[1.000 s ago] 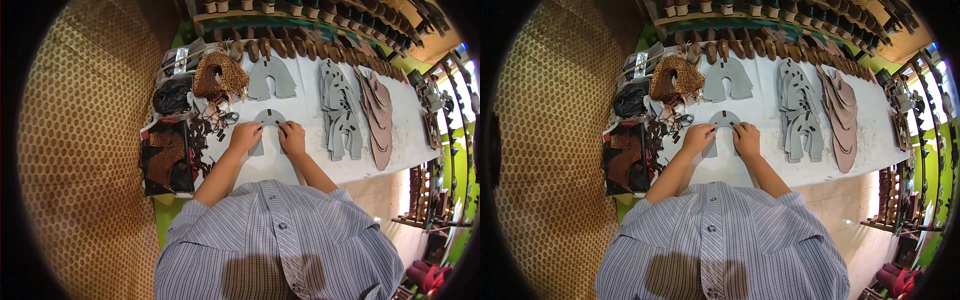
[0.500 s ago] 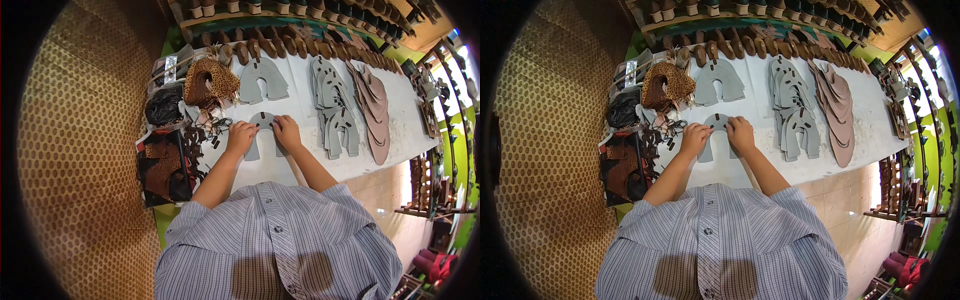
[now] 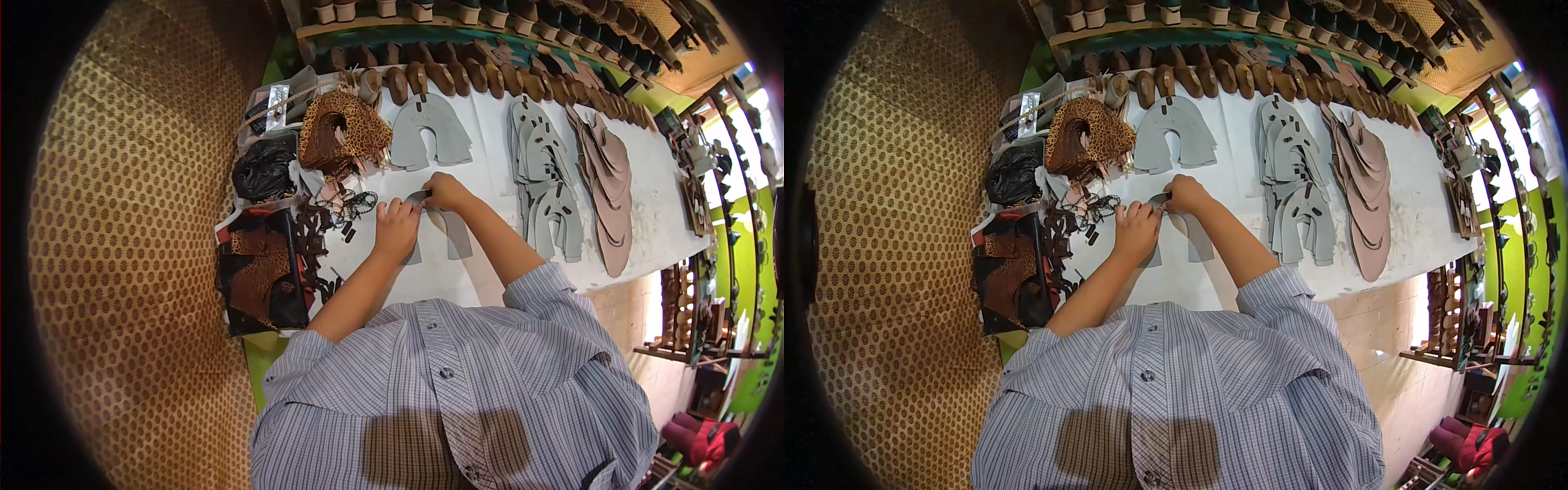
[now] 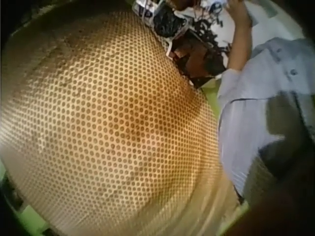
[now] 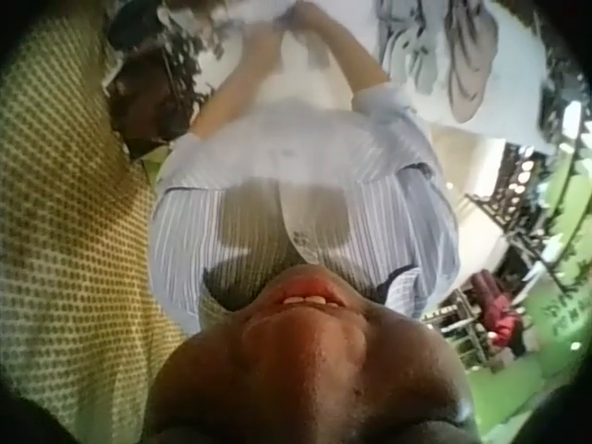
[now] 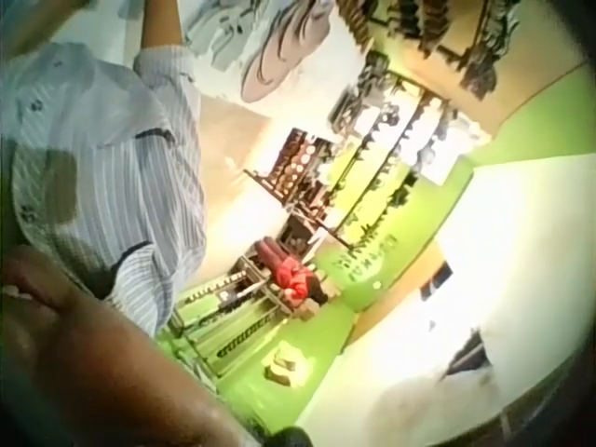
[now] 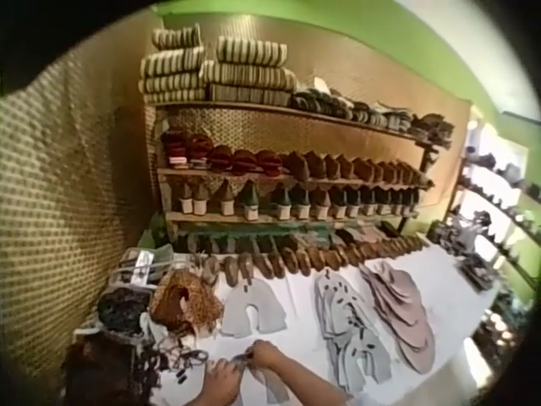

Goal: Preparing and sorting cut leather shoe upper components on a workbench.

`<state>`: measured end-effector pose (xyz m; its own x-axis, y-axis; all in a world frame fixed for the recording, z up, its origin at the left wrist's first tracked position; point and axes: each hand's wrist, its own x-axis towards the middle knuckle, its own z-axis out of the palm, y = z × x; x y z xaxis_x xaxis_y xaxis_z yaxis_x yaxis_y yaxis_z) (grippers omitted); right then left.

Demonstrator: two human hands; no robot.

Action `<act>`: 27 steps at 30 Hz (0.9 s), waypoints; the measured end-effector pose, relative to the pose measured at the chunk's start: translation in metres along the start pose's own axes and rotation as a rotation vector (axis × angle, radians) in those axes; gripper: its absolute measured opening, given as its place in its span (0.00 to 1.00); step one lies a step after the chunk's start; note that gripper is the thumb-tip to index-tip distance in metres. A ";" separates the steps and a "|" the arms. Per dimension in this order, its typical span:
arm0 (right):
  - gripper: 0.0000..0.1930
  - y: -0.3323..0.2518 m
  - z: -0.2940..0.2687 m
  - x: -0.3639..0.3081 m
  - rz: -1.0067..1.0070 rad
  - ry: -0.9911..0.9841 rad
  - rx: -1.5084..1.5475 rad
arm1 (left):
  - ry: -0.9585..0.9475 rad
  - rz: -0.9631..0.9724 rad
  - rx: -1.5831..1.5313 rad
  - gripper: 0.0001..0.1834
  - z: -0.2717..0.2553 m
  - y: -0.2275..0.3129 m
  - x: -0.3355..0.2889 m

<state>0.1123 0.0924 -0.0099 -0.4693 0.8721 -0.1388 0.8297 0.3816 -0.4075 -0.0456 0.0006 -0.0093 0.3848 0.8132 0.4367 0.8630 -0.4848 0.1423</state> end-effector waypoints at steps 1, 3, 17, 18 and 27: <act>0.19 0.002 0.002 0.002 0.002 0.000 -0.002 | 0.012 -0.015 0.017 0.07 0.000 0.002 0.001; 0.20 0.002 0.003 0.005 0.038 -0.103 0.054 | 0.025 -0.032 0.035 0.07 0.001 0.006 0.000; 0.18 -0.009 -0.015 0.011 0.152 -0.392 0.089 | -0.091 -0.170 0.116 0.20 -0.003 0.016 -0.009; 0.18 -0.013 -0.018 0.011 0.169 -0.413 0.110 | -0.091 -0.175 0.119 0.20 -0.004 0.014 -0.012; 0.21 -0.016 -0.026 0.011 0.439 -0.213 0.512 | -0.132 -0.147 -0.108 0.28 -0.010 0.005 -0.022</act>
<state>0.1014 0.1037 0.0186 -0.2166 0.8135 -0.5397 0.7339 -0.2289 -0.6396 -0.0534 -0.0228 -0.0098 0.3030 0.9095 0.2847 0.8759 -0.3835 0.2928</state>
